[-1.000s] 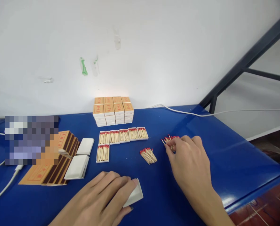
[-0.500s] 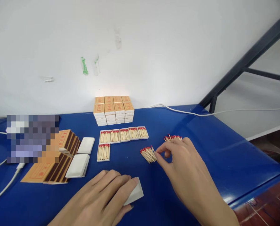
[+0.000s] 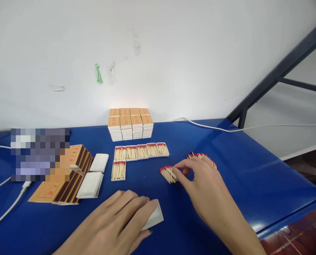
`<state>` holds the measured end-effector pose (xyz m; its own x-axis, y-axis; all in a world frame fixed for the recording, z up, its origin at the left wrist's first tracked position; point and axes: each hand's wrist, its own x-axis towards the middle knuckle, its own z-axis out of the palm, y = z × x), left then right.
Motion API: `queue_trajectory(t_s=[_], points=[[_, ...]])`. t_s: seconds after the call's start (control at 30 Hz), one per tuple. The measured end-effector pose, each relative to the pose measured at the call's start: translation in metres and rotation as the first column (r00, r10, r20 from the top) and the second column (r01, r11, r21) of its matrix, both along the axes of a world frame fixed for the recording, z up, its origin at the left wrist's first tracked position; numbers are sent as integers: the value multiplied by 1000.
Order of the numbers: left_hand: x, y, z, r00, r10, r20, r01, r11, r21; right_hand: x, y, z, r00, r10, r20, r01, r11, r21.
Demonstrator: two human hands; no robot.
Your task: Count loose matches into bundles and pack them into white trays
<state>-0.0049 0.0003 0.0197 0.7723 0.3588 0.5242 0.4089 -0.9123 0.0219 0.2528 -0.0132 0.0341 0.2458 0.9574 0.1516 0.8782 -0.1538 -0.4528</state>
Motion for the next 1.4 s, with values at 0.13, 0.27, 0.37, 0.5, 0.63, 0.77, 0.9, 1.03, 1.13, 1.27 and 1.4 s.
queue_trajectory(t_s=[0.13,0.27,0.37,0.5,0.63,0.77,0.9,1.03,1.13,1.27,1.4], points=[[1,0,-2,1000,-3,-5,3,1000,-7,-1,0,-3,999,35,-39,-34,999,9],[1,-1,-2,1000,-5,-17,5,1000,-20,-2,-3,-2,996,64,-63,-63,998,5],[0,-1,-1,1000,-2,-21,2,1000,-25,-2,-5,-2,995,78,-63,-78,997,-5],[-1,-1,0,1000,0,-8,0,1000,-14,0,-8,-4,995,57,-82,-54,998,33],[-2,1,-2,1000,3,-5,-3,1000,-5,9,-17,-6,994,-47,-99,58,993,105],[-3,1,-3,1000,-3,-23,3,1000,-2,26,-26,-8,969,-246,-12,244,957,157],[-4,0,-6,999,-10,-43,10,1000,-13,41,-30,-14,950,-308,55,292,935,203],[-6,-1,-8,998,-10,-63,9,1000,-14,26,-33,-20,969,-240,55,222,949,223],[-8,-1,-9,996,-2,-91,2,1000,-2,-1,-32,-25,976,-195,99,164,951,263],[-8,0,-9,995,3,-101,-3,1000,4,-28,-23,-31,947,-230,223,170,951,259],[-7,1,-6,997,-5,-73,5,1000,7,-32,-12,-32,945,-235,227,189,960,204]])
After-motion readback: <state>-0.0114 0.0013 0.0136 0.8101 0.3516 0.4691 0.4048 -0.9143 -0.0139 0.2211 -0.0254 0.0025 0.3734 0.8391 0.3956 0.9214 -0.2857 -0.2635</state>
